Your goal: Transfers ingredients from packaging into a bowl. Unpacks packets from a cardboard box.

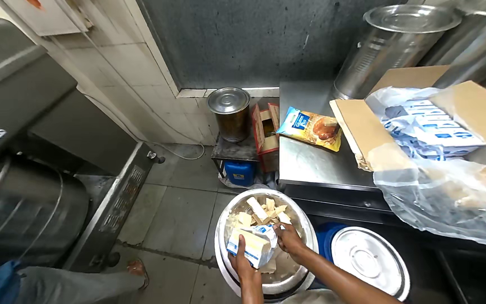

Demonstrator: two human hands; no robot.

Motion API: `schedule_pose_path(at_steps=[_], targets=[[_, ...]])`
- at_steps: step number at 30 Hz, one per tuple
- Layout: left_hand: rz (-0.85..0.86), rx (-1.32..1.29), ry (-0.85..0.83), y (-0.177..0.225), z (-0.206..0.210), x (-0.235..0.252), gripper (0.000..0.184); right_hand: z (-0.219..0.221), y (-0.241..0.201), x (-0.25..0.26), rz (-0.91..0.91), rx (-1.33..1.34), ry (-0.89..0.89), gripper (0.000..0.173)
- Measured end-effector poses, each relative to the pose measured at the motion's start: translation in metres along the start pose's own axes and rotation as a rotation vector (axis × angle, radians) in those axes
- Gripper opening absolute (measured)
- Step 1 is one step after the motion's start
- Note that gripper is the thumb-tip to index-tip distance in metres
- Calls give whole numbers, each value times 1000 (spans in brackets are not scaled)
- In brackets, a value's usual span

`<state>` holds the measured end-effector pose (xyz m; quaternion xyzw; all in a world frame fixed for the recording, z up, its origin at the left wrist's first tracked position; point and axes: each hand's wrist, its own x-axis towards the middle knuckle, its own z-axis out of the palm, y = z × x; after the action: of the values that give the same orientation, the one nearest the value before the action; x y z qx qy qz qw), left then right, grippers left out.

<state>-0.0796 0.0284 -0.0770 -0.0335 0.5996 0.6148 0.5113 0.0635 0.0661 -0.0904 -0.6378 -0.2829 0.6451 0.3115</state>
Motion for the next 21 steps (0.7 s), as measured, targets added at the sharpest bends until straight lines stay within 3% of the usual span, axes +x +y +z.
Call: schedule_pose_path(at_steps=[2, 4, 8, 15, 16, 18, 21], targets=[[-58, -91, -138, -2, -10, 6, 41, -2, -12, -4, 103, 104, -67, 21], [-104, -207, -250, -4, -18, 5, 36, -3, -20, -10, 105, 89, -155, 33], [-127, -402, -397, -9, -27, 2, 38, -7, -20, -8, -144, -307, -332, 33], [-28, -128, -300, -11, -22, -1, 40, -7, -45, -25, -321, -717, -422, 57], [-24, -101, -299, -12, -22, -1, 43, -6, -44, -25, -347, -738, -393, 53], [-24, -77, -317, -11, -24, -6, 46, -5, -35, -22, -372, -607, -276, 32], [-32, -175, -374, -5, -27, -15, 47, -7, -29, -30, -295, -237, -286, 24]])
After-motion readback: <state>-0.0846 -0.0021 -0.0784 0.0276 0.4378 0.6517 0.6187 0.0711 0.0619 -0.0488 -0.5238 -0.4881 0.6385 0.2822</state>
